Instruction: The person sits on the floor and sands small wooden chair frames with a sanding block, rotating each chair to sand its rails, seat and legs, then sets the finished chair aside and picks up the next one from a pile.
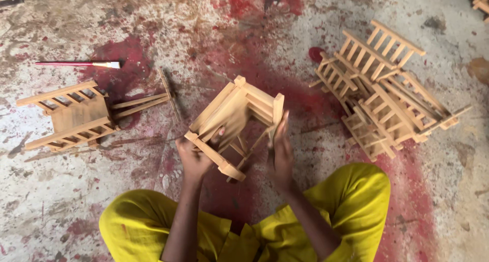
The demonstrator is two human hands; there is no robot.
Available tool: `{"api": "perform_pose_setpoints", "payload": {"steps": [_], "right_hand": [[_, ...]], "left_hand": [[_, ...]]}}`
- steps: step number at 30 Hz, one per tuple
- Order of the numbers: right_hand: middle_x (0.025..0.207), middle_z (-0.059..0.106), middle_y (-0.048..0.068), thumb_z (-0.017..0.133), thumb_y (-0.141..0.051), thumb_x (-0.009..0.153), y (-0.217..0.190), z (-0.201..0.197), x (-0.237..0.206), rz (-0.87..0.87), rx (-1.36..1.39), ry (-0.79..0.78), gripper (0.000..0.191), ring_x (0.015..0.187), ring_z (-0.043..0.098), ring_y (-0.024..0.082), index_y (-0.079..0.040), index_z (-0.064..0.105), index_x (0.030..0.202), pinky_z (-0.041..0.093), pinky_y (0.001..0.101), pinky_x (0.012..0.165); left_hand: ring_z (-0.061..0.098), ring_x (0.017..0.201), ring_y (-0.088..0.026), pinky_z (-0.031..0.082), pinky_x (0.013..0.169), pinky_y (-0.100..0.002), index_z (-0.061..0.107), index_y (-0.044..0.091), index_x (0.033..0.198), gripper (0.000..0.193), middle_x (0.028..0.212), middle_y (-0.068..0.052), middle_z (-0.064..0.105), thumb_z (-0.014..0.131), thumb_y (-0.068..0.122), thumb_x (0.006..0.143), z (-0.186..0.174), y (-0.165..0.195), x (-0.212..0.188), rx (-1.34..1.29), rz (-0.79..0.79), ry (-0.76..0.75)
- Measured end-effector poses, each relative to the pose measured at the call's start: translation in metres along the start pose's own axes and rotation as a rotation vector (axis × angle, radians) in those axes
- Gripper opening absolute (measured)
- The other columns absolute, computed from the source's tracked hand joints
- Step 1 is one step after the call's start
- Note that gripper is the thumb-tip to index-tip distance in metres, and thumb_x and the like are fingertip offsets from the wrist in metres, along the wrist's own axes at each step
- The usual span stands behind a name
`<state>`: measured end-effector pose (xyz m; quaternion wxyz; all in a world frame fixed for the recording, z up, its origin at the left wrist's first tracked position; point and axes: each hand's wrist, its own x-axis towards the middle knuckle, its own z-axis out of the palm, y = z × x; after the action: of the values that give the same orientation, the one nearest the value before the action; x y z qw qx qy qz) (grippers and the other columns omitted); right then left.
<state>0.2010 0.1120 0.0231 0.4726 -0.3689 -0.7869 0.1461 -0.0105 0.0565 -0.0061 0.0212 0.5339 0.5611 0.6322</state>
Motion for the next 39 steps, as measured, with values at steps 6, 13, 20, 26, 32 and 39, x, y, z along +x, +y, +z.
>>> {"api": "perform_pose_setpoints", "payload": {"steps": [6,13,20,26,32,39], "right_hand": [[0.161,0.033,0.031,0.03,-0.009,0.117,0.023,0.006,0.007,-0.24,-0.042,0.181,0.05,0.146,0.045,0.046,0.005,0.018,0.163,0.053,0.0513,0.119],[0.15,0.052,0.017,0.044,-0.014,0.117,0.034,0.014,-0.025,-0.086,-0.101,0.049,0.046,0.121,0.067,0.033,-0.007,0.039,0.162,0.06,0.0382,0.092],[0.16,0.051,0.021,0.046,-0.013,0.115,0.027,0.002,0.004,-0.021,0.122,0.183,0.045,0.111,0.069,0.026,0.003,0.041,0.157,0.062,0.0352,0.091],[0.148,0.058,0.024,0.049,-0.002,0.111,0.002,-0.001,-0.005,0.035,0.248,0.117,0.039,0.131,0.065,0.029,0.007,0.048,0.149,0.053,0.041,0.107],[0.132,0.069,0.018,0.051,0.001,0.107,-0.004,-0.03,-0.004,-0.013,0.311,0.186,0.032,0.115,0.072,0.021,0.002,0.06,0.138,0.06,0.0323,0.097],[0.091,0.064,0.008,0.059,0.002,0.101,0.01,-0.02,-0.005,0.308,0.226,0.148,0.024,0.065,0.045,0.009,0.0,0.071,0.121,0.035,0.023,0.057]], "left_hand": [[0.059,0.051,-0.013,0.046,0.054,-0.029,0.076,0.001,0.084,0.024,0.062,-0.003,0.065,0.083,0.024,0.09,0.004,0.008,-0.001,0.002,-0.057,-0.056],[0.066,0.063,-0.013,0.05,0.065,-0.03,0.077,0.005,0.097,0.023,0.077,-0.002,0.072,0.08,0.026,0.087,-0.001,-0.014,-0.013,-0.074,-0.124,0.002],[0.059,0.063,-0.02,0.035,0.085,-0.042,0.078,0.013,0.085,0.017,0.066,-0.002,0.066,0.082,0.029,0.084,0.003,-0.043,-0.043,0.206,-0.124,-0.077],[0.059,0.066,-0.022,0.04,0.076,-0.04,0.076,0.008,0.092,0.025,0.075,-0.005,0.068,0.082,0.032,0.086,-0.009,-0.022,-0.02,0.143,-0.141,0.015],[0.06,0.06,-0.021,0.048,0.067,-0.035,0.07,0.002,0.086,0.029,0.07,-0.007,0.063,0.082,0.029,0.086,0.002,0.008,-0.012,0.107,-0.192,0.022],[0.056,0.06,-0.023,0.042,0.065,-0.041,0.065,0.003,0.085,0.021,0.072,-0.007,0.061,0.074,0.022,0.085,0.002,-0.014,-0.031,0.289,0.092,0.135]]}}
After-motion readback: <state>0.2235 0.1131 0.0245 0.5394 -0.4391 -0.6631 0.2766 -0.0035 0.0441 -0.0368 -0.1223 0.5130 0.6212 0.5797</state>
